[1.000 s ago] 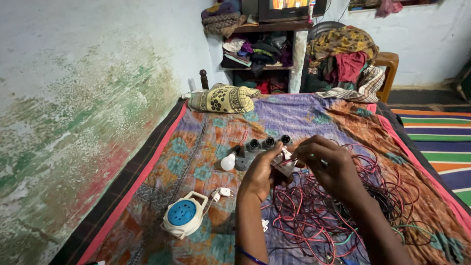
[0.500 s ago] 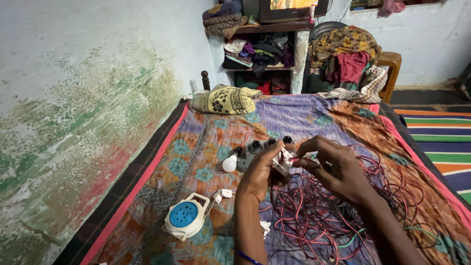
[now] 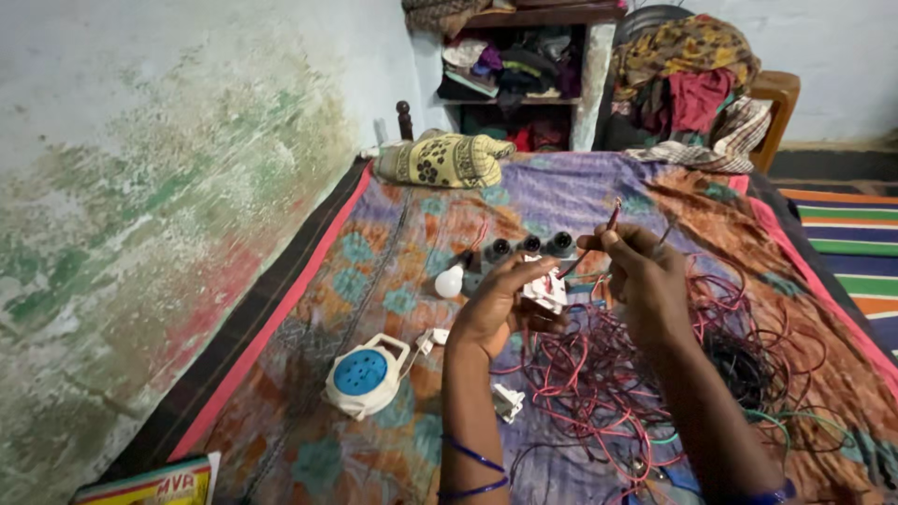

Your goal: The person sits at a bed working on a tangle of red and black electrical wires. They thread wire ends into a white multi-socket board, then use blue-handled pliers to strip and tighten the wire connections, and finally handle a black round plug body to attach wires to it.

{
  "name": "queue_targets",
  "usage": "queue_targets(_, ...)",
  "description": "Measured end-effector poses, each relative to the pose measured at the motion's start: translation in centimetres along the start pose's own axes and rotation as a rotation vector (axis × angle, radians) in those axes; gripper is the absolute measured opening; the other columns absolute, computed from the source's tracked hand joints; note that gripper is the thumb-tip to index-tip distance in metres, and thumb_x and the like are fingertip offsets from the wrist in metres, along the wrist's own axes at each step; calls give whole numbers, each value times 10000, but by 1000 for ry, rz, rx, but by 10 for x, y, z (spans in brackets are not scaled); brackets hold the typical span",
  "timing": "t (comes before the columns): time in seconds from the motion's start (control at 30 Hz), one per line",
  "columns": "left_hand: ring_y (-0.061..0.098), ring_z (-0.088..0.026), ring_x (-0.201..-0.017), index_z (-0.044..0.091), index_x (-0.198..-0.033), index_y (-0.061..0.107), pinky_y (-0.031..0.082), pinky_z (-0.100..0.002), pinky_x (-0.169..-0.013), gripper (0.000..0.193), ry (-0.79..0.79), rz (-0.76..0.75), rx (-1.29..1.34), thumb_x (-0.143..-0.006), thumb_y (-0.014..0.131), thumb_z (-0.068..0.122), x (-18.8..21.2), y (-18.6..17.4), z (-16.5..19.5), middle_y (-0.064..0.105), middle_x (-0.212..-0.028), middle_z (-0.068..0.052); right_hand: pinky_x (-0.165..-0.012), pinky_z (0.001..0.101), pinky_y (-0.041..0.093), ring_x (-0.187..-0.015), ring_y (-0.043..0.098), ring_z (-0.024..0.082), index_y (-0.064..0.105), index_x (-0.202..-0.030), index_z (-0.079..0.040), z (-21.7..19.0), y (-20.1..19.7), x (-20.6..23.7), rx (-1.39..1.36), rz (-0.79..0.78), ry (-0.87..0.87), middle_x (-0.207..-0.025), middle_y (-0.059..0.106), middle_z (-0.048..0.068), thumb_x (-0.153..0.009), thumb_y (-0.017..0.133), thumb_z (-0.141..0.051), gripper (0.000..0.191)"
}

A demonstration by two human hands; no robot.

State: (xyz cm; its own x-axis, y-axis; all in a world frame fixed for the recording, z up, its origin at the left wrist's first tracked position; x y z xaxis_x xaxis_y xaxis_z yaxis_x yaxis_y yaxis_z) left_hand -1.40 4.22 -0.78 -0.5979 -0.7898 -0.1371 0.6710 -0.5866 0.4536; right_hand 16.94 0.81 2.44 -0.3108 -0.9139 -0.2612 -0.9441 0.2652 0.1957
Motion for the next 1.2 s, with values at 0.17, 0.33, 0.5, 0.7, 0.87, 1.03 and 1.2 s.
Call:
queue_targets(0.17, 764, -200, -831, 62, -1245, 648, 660, -381, -676, 483, -69, 171, -92, -951, 655, 444, 15, -54, -13, 746, -1091, -80, -588, 307, 460, -694, 567, 115, 640, -1078, -60, 27, 14, -2, -239, 40, 261, -935, 724, 46, -988, 581, -163, 150)
queue_targets(0.33, 753, -252, -767, 71, -1189, 603, 630, -395, -597, 437, 140, 678, 52, -867, 685, 356, 52, -163, 8, 728, -1021, -111, -622, 324, 501, -734, 594, 146, 651, -1072, -62, 58, 4, -10, -113, -50, 332, -951, 698, 44, -1029, 583, -232, 188)
queue_targets(0.5, 665, -235, -616, 56, -927, 702, 490, -368, -496, 321, 88, 1038, -161, -931, 655, 373, 73, -219, -1, 653, -689, -101, -594, 287, 463, -721, 596, 120, 667, -1105, -81, 118, -22, -34, -73, -101, 301, -919, 678, 21, -988, 632, -231, 193)
queue_targets(0.7, 728, -423, -805, 51, -819, 745, 554, -519, -744, 306, -36, 1110, -1055, -827, 650, 342, 52, -212, -20, 727, -822, -230, -539, 255, 439, -634, 571, 111, 647, -1131, -105, 181, -57, -50, -197, -128, 405, -850, 662, 28, -992, 624, -268, 215)
queue_targets(0.87, 678, -471, -984, 34, -969, 736, 515, -575, -856, 503, -137, 1102, -1210, -1016, 550, 500, 40, -194, -38, 720, -991, -251, -650, 214, 451, -725, 539, 81, 644, -1240, -105, 201, -45, -37, -238, -96, 424, -911, 649, 10, -1019, 628, -223, 251)
queue_targets(1.03, 690, -396, -1030, 110, -1084, 717, 547, -524, -870, 332, -308, 1077, -1277, -816, 709, 306, 49, -193, -63, 723, -1062, -182, -619, 280, 448, -702, 545, 117, 621, -1139, -86, 183, -10, 9, -226, -141, 553, -867, 642, 1, -977, 558, -193, 204)
queue_targets(1.2, 700, -390, -1041, 134, -1228, 668, 555, -517, -882, 329, -172, 1086, -1365, -907, 628, 195, 53, -194, -85, 715, -1140, -175, -598, 259, 390, -688, 477, 90, 669, -1142, -79, 152, 14, 27, -140, -193, 499, -871, 651, -14, -991, 593, -212, 215)
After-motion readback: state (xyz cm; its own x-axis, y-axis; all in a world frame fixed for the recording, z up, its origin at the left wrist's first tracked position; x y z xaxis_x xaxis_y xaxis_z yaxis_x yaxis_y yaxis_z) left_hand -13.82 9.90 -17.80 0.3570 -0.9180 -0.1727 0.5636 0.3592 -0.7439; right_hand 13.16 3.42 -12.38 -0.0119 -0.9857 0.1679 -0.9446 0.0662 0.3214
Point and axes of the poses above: each hand's wrist, its own x-axis away from the middle knuckle, its own y-axis out of the palm, z = x × y, the point moved 5 cm from there along -x, towards the middle knuckle
